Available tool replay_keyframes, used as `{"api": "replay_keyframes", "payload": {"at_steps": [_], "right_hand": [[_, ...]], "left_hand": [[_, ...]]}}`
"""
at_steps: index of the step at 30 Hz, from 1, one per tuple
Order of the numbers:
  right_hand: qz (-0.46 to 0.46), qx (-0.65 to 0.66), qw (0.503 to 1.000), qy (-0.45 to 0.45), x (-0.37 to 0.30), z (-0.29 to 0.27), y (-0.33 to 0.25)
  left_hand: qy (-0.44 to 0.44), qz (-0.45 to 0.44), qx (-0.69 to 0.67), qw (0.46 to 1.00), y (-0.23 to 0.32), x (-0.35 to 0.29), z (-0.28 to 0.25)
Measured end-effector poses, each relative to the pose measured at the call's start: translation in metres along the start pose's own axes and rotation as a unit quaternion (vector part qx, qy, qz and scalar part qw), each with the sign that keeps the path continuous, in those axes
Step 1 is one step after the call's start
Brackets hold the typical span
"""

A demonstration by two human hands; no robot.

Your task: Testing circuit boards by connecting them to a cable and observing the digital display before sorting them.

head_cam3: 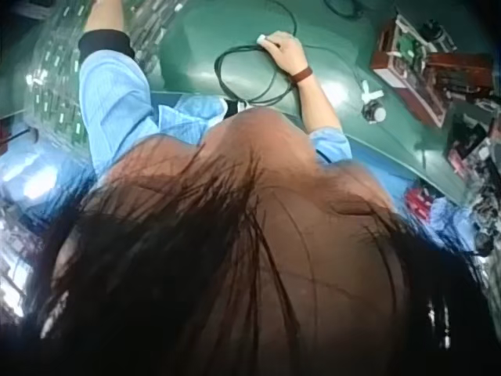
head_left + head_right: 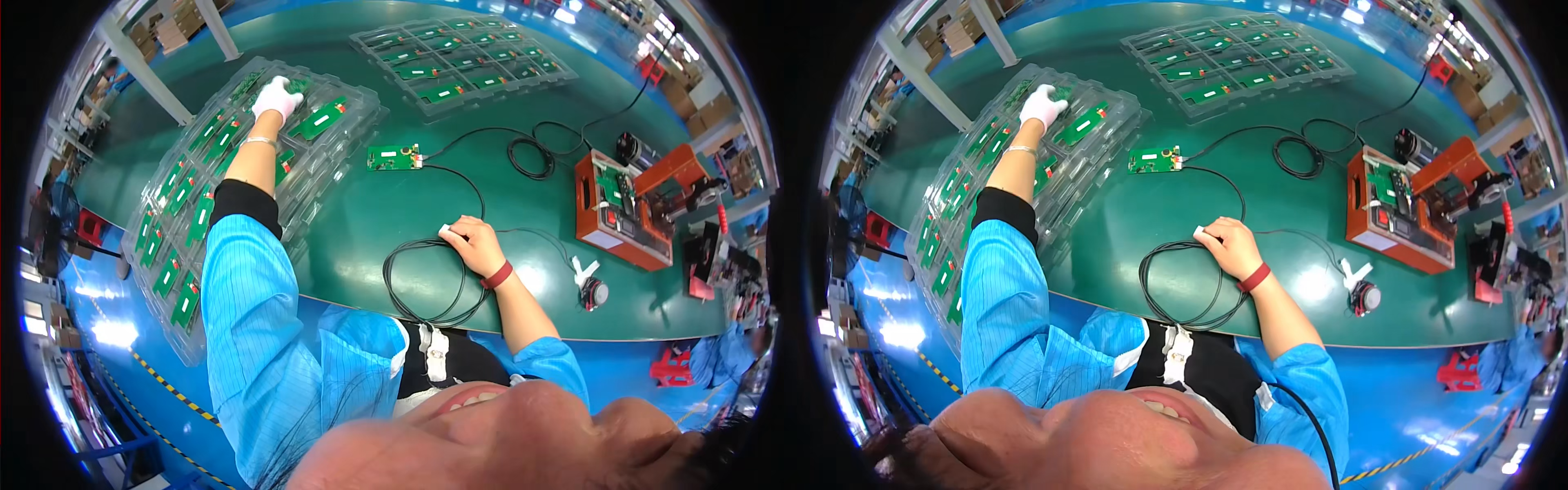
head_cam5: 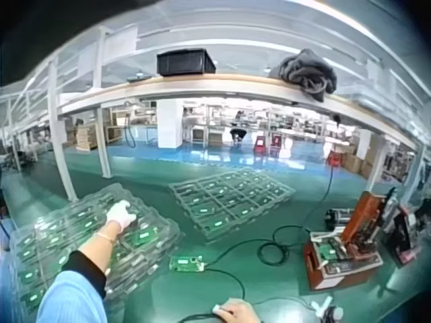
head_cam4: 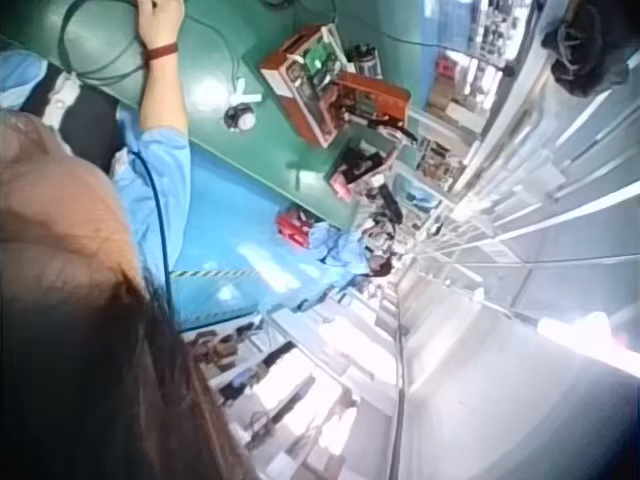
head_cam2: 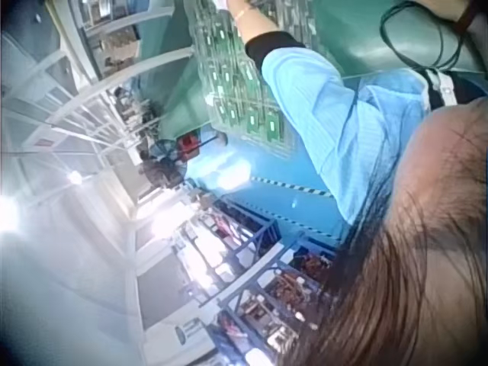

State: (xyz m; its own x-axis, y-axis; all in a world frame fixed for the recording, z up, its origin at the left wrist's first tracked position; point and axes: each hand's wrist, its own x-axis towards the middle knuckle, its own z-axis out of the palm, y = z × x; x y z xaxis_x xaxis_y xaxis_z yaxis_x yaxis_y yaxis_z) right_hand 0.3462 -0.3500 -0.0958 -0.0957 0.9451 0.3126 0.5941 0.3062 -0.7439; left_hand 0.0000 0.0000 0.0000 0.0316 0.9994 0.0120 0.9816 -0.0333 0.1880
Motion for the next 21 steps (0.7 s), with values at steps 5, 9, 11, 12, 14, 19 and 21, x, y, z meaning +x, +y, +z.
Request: {"api": "replay_keyframes", "payload": {"at_steps": [5, 9, 11, 12, 14, 19, 21], "right_hand": [[-0.034, -0.014, 0.999, 0.006, 0.003, -0.008, 0.003], [0.001, 0.019, 0.999, 0.039, 0.001, -0.002, 0.0], [0.015, 0.027, 0.999, 0.029, -0.002, -0.002, -0.006], [0.029, 0.034, 0.999, 0.026, -0.002, -0.002, -0.009], [0.059, 0.046, 0.997, 0.027, 0.0, -0.001, -0.011], [0.171, 0.054, 0.984, 0.014, 0.009, 0.0, -0.007], [0.152, 0.06, 0.986, -0.005, 0.021, -0.006, -0.006]], "left_hand": [[0.18, 0.166, -0.411, 0.878, 0.062, -0.027, -0.01], [-0.019, 0.377, -0.477, 0.794, 0.136, -0.155, -0.035], [0.118, 0.55, -0.256, 0.786, 0.144, -0.197, -0.011], [0.029, 0.54, -0.285, 0.792, 0.141, -0.217, 0.007], [0.012, 0.559, -0.274, 0.783, 0.129, -0.236, 0.056], [0.028, 0.489, -0.266, 0.831, 0.106, -0.235, 0.101], [0.095, 0.499, -0.29, 0.811, 0.108, -0.234, 0.105]]}}
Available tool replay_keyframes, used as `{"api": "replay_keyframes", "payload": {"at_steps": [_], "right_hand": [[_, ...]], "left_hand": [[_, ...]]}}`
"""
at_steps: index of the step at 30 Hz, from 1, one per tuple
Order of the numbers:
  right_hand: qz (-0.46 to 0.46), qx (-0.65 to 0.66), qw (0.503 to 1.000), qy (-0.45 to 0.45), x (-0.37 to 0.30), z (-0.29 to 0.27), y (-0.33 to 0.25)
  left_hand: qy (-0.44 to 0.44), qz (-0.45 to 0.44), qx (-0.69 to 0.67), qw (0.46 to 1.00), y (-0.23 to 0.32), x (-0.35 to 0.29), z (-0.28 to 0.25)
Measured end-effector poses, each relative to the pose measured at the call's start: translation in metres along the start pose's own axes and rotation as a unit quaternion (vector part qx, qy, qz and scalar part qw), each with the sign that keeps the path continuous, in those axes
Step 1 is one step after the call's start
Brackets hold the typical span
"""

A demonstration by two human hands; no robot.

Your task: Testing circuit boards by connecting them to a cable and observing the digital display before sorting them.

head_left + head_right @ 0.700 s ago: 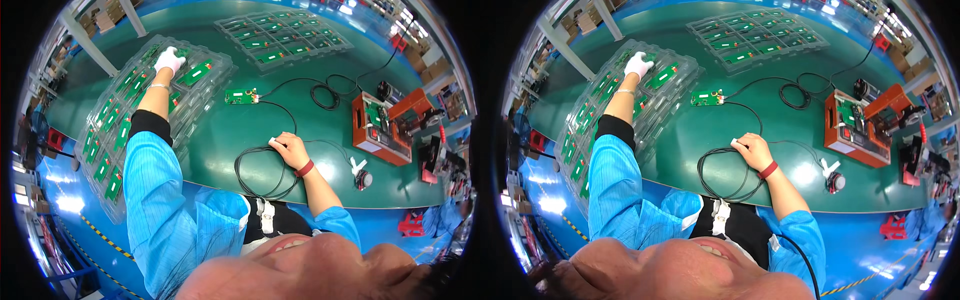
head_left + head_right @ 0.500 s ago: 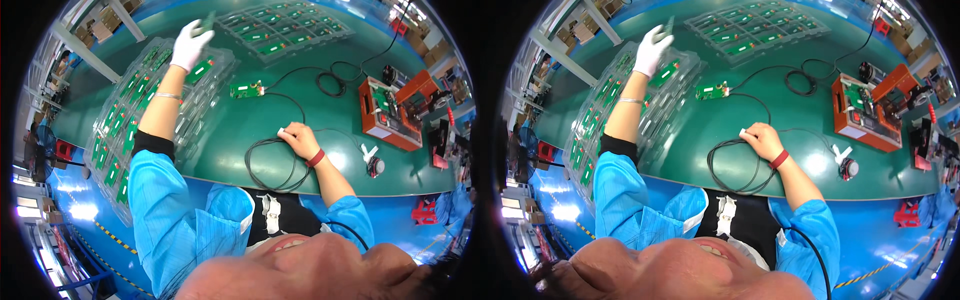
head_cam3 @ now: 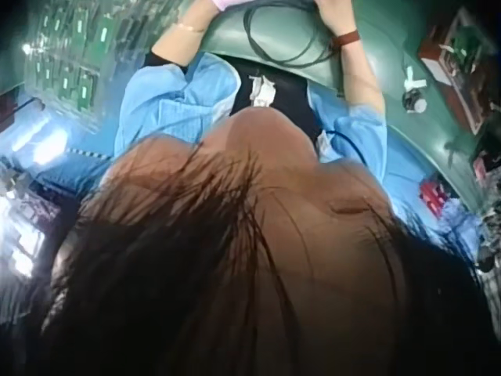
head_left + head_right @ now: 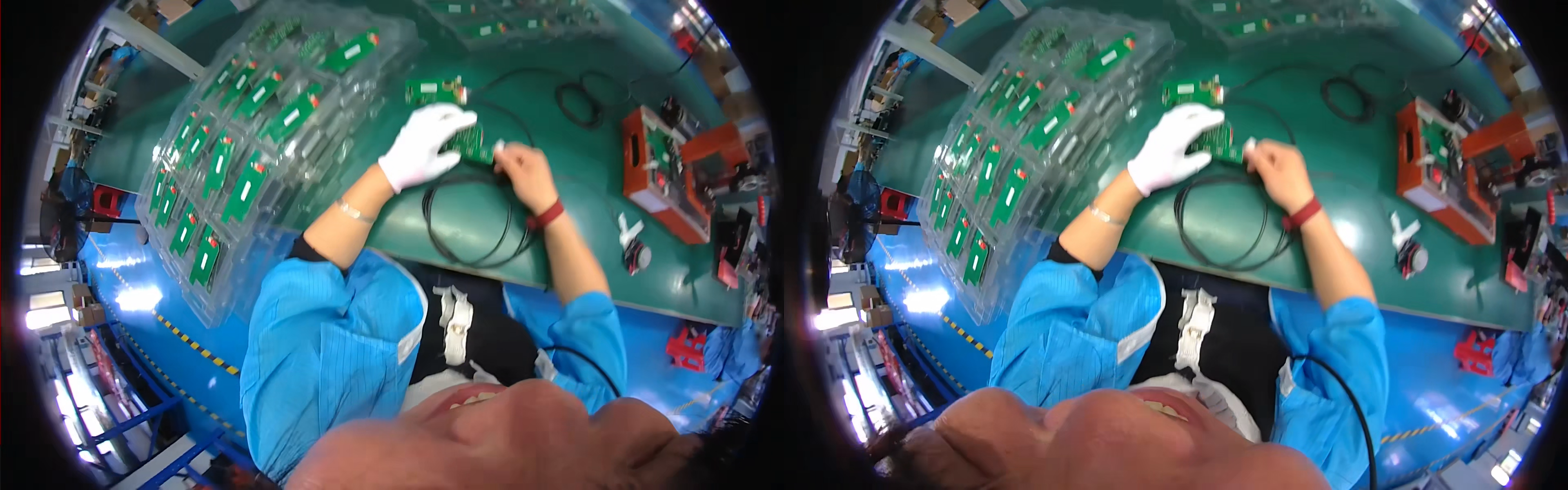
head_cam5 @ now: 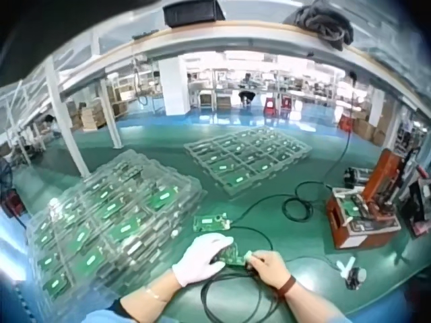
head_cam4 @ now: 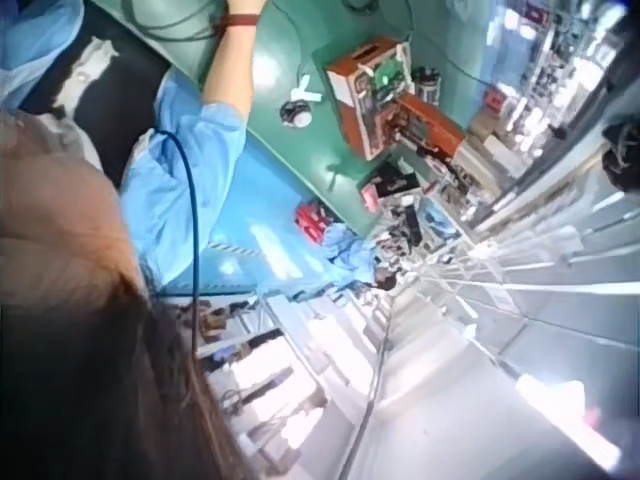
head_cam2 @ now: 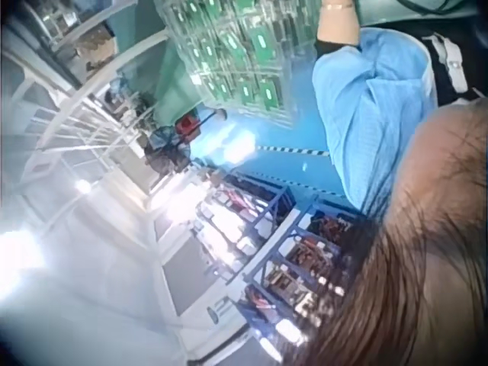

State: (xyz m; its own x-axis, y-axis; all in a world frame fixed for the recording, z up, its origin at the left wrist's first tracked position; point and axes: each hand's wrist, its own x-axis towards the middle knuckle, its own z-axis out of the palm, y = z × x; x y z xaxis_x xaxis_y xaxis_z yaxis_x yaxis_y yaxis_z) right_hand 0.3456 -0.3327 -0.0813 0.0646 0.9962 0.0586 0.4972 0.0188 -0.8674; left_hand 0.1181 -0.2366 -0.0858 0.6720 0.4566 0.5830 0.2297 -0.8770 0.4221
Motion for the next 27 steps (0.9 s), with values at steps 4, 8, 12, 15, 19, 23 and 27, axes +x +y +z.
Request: {"api": "replay_keyframes", "payload": {"at_steps": [4, 8, 12, 15, 19, 23, 27], "right_hand": [[-0.011, 0.053, 0.996, 0.074, 0.018, -0.007, -0.021], [-0.119, -0.021, 0.988, 0.092, 0.018, 0.003, -0.005], [-0.137, -0.02, 0.989, 0.054, 0.008, 0.007, 0.0], [-0.126, -0.006, 0.992, 0.03, 0.001, 0.008, -0.001], [-0.088, 0.031, 0.995, 0.018, 0.0, 0.003, -0.011], [-0.055, -0.013, 0.998, -0.017, 0.0, 0.0, -0.012], [-0.057, 0.001, 0.998, 0.009, -0.001, 0.002, -0.013]], "left_hand": [[0.008, -0.017, -0.008, 1.0, 0.007, 0.002, 0.004], [0.022, -0.053, -0.021, 0.998, -0.002, 0.005, 0.003], [0.008, -0.041, -0.021, 0.999, 0.005, 0.005, 0.004], [0.002, -0.042, -0.023, 0.999, 0.01, 0.003, 0.005], [-0.001, -0.03, -0.02, 0.999, 0.009, 0.004, 0.003], [-0.015, -0.013, 0.008, 1.0, 0.007, 0.003, 0.003], [-0.01, -0.009, 0.003, 1.0, 0.008, 0.006, 0.003]]}}
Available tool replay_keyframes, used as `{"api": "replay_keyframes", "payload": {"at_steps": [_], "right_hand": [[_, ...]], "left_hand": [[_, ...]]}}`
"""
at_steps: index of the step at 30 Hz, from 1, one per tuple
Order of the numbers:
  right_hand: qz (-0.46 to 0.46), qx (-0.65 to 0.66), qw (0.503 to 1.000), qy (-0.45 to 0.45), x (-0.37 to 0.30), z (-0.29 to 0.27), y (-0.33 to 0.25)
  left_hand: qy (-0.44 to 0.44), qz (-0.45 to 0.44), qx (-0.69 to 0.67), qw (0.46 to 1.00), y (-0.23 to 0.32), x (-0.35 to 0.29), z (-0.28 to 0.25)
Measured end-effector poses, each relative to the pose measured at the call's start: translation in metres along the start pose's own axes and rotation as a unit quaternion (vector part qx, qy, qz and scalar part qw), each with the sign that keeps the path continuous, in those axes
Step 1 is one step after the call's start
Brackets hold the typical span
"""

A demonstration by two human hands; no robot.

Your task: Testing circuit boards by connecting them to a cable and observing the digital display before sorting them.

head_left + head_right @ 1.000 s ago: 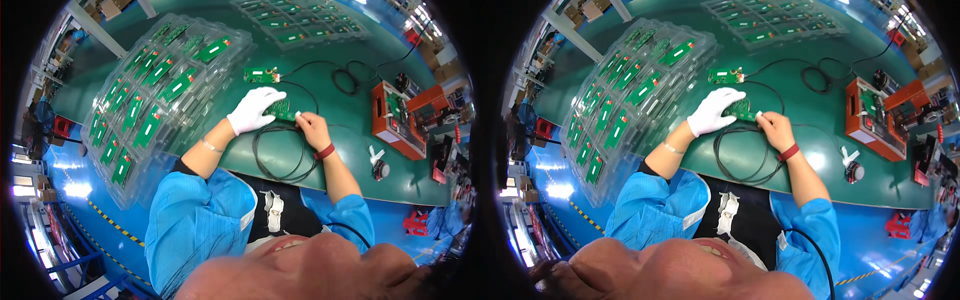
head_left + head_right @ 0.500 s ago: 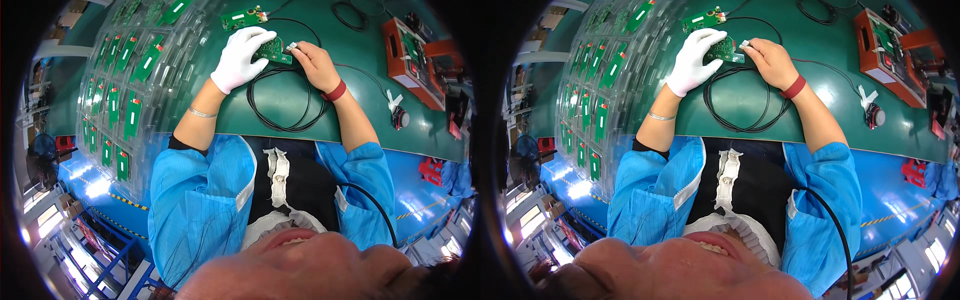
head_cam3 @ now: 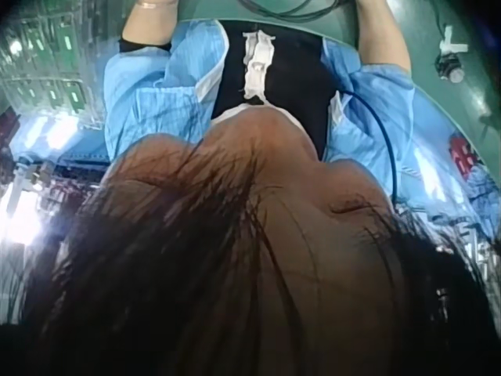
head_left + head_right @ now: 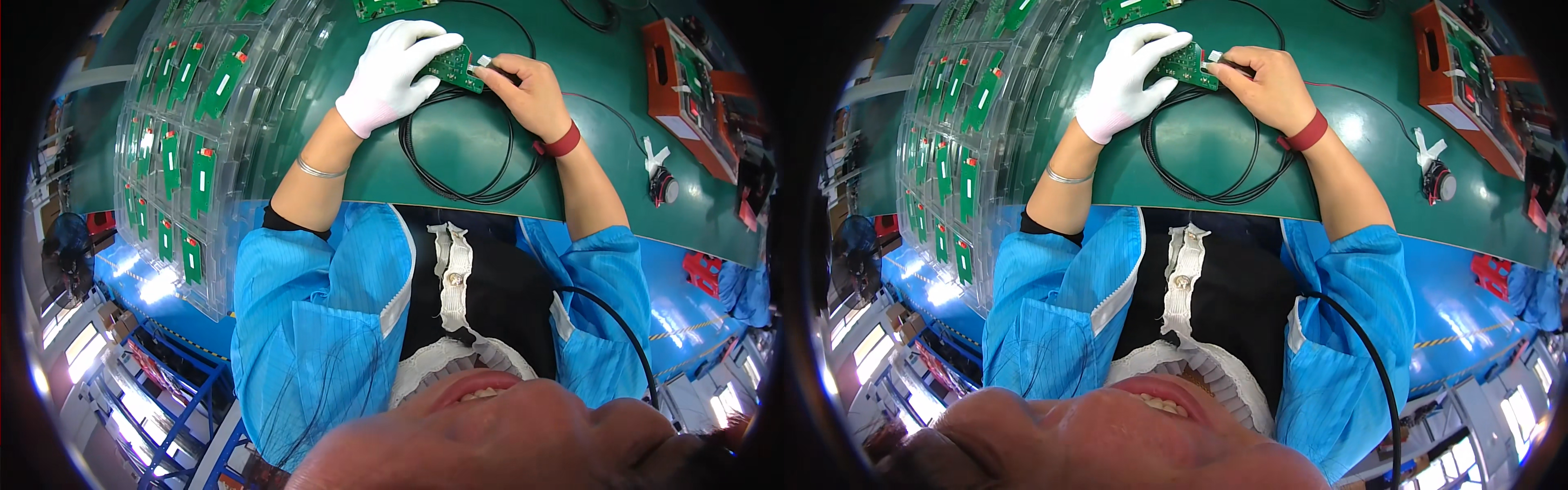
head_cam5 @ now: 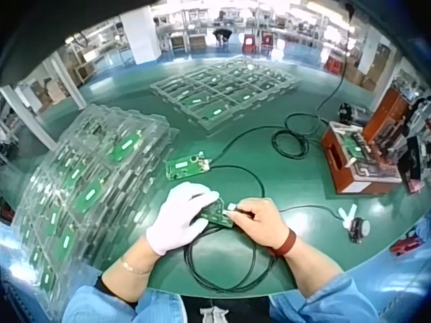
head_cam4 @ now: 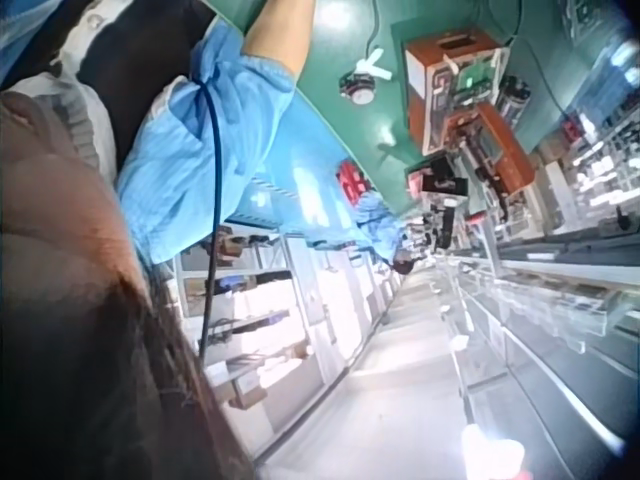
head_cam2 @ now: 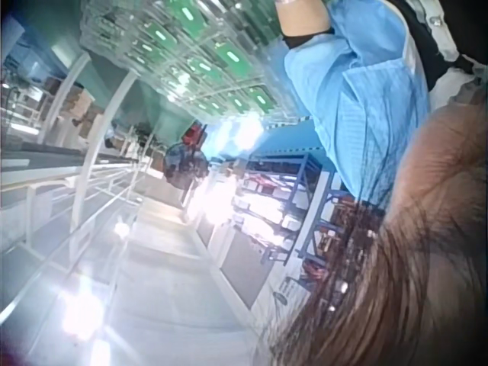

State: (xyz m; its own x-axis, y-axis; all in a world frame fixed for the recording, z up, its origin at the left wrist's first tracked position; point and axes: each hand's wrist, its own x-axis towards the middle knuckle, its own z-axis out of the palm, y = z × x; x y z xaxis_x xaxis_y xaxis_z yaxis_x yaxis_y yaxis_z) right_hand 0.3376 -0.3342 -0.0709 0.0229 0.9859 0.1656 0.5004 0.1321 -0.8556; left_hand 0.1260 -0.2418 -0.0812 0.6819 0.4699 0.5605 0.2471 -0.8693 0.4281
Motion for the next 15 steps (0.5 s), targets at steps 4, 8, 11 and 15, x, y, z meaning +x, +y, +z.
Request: {"api": "replay_keyframes", "payload": {"at_steps": [4, 8, 11, 15], "right_hand": [[-0.002, 0.008, 1.0, 0.006, -0.0006, 0.0012, 0.0001], [0.017, 0.018, 1.0, -0.004, -0.0032, 0.0024, -0.0002], [0.083, 0.041, 0.995, -0.027, -0.0028, 0.0062, 0.0015], [0.095, 0.033, 0.994, -0.032, -0.0027, 0.0082, 0.0036]], "left_hand": [[0.01, 0.02, 0.004, 1.0, 0.003, 0.0033, -0.0033], [0.016, 0.036, 0.007, 0.999, 0.0079, 0.002, -0.0027], [0.001, 0.026, -0.003, 1.0, 0.0073, -0.0025, 0.0014], [-0.025, 0.01, -0.013, 1.0, 0.0041, -0.0051, 0.0011]]}}
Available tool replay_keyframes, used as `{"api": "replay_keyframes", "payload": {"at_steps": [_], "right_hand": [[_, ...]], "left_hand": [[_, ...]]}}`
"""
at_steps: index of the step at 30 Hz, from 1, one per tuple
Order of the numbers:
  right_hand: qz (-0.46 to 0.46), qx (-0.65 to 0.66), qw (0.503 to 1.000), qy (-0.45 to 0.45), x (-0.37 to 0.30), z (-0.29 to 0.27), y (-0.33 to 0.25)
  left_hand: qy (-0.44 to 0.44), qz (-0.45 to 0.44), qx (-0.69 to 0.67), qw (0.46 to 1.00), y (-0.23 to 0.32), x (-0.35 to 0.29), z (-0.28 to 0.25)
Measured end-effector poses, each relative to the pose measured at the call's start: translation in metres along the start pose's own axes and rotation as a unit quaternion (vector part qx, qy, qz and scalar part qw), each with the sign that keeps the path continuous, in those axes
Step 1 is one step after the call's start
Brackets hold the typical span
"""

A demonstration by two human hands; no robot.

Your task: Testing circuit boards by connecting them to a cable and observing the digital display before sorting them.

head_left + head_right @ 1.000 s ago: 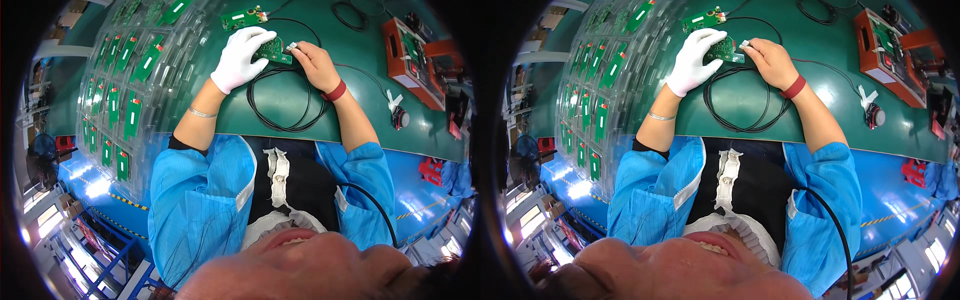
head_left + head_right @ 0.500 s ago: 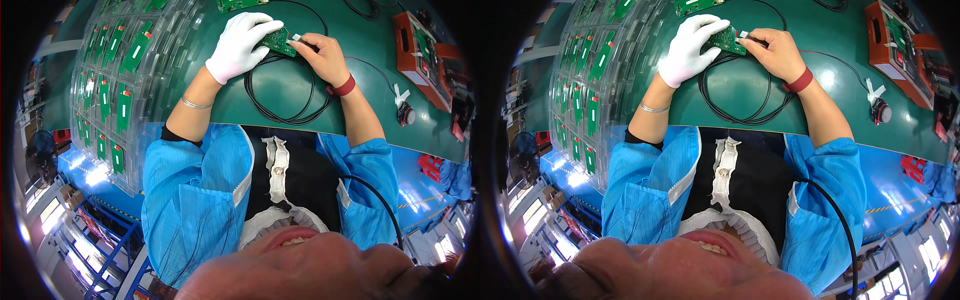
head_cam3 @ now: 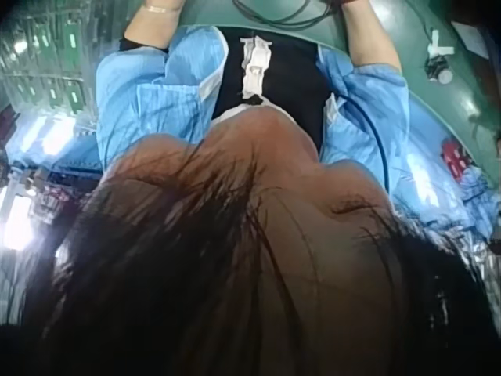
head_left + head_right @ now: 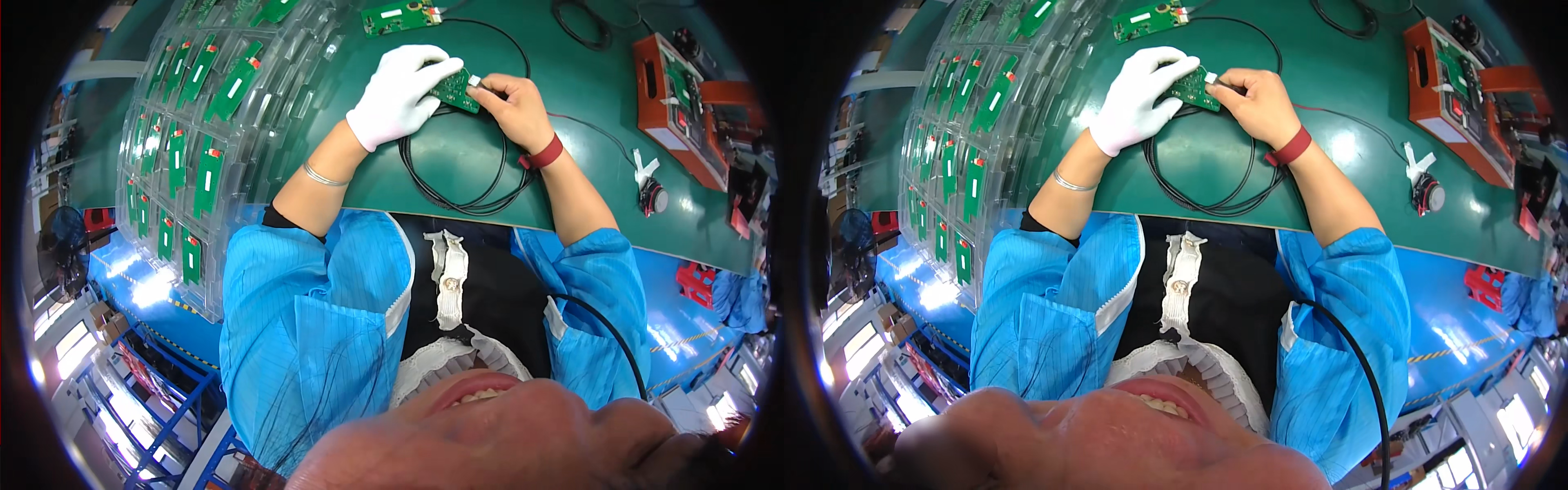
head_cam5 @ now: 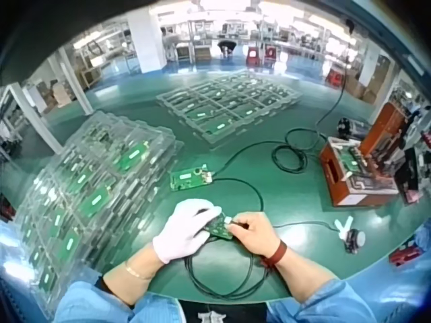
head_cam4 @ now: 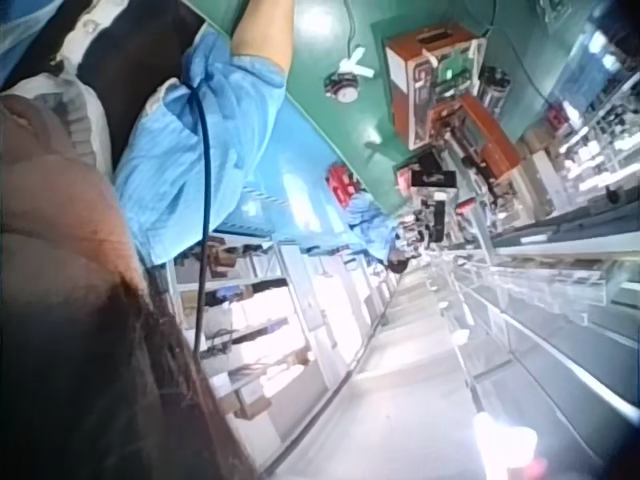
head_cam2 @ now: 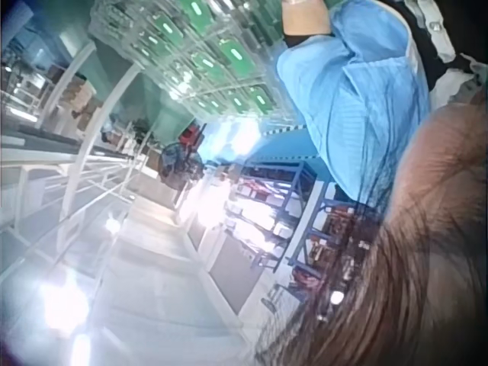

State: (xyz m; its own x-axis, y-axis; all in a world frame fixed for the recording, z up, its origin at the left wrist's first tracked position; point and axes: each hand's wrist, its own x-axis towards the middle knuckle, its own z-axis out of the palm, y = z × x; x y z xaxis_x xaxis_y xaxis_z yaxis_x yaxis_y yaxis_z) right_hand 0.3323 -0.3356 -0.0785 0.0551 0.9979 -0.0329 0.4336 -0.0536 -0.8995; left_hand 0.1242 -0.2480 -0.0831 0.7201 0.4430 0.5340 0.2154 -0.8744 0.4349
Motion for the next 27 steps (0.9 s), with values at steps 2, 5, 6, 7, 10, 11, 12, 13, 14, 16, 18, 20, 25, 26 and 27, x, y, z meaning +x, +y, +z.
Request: {"api": "replay_keyframes", "payload": {"at_steps": [2, 5, 6, 7, 10, 11, 12, 13, 14, 16, 18, 20, 25, 26, 27], "right_hand": [[0.006, 0.0, 1.0, 0.0, 0.001, 0.0, -0.001], [-0.096, -0.045, 0.994, 0.029, 0.002, -0.003, 0.0], [-0.127, -0.06, 0.989, 0.038, 0.002, -0.003, 0.0], [-0.125, -0.058, 0.99, 0.04, 0.002, -0.004, 0.0], [-0.181, -0.002, 0.977, 0.111, 0.002, -0.005, -0.002], [-0.199, 0.016, 0.971, 0.134, 0.002, -0.004, -0.002], [-0.195, 0.016, 0.971, 0.135, 0.001, -0.004, -0.001], [-0.196, -0.006, 0.972, 0.126, 0.002, -0.004, 0.0], [-0.197, -0.029, 0.973, 0.116, 0.003, -0.004, 0.002], [-0.199, -0.072, 0.973, 0.095, 0.005, -0.002, 0.004], [-0.19, -0.066, 0.976, 0.082, 0.003, -0.004, 0.004], [-0.18, -0.053, 0.981, 0.054, 0.003, -0.005, 0.001], [-0.157, -0.068, 0.985, 0.034, -0.004, -0.007, -0.01], [-0.15, -0.079, 0.985, 0.038, -0.002, -0.008, -0.008], [-0.167, -0.076, 0.982, 0.05, 0.0, -0.004, 0.001]], "left_hand": [[-0.011, -0.004, -0.004, 1.0, 0.0, 0.001, -0.003], [0.018, 0.012, 0.002, 1.0, 0.004, 0.006, -0.01], [0.026, 0.017, 0.003, 1.0, 0.005, 0.006, -0.01], [0.023, 0.017, 0.002, 1.0, 0.006, 0.006, -0.011], [0.024, 0.007, 0.006, 1.0, 0.008, 0.006, -0.011], [0.025, 0.003, 0.007, 1.0, 0.007, 0.005, -0.011], [0.022, 0.003, 0.004, 1.0, 0.008, 0.005, -0.01], [0.021, 0.002, 0.006, 1.0, 0.008, 0.005, -0.01], [0.019, 0.002, 0.007, 1.0, 0.007, 0.005, -0.01], [0.017, 0.0, 0.012, 1.0, 0.006, 0.003, -0.01], [0.016, 0.002, 0.011, 1.0, 0.005, 0.003, -0.009], [0.018, 0.004, 0.016, 1.0, 0.005, 0.003, -0.011], [0.013, 0.036, 0.014, 0.999, 0.006, 0.011, -0.016], [0.002, 0.026, 0.012, 1.0, 0.006, 0.009, -0.015], [-0.013, 0.024, 0.021, 0.999, 0.003, 0.006, -0.013]]}}
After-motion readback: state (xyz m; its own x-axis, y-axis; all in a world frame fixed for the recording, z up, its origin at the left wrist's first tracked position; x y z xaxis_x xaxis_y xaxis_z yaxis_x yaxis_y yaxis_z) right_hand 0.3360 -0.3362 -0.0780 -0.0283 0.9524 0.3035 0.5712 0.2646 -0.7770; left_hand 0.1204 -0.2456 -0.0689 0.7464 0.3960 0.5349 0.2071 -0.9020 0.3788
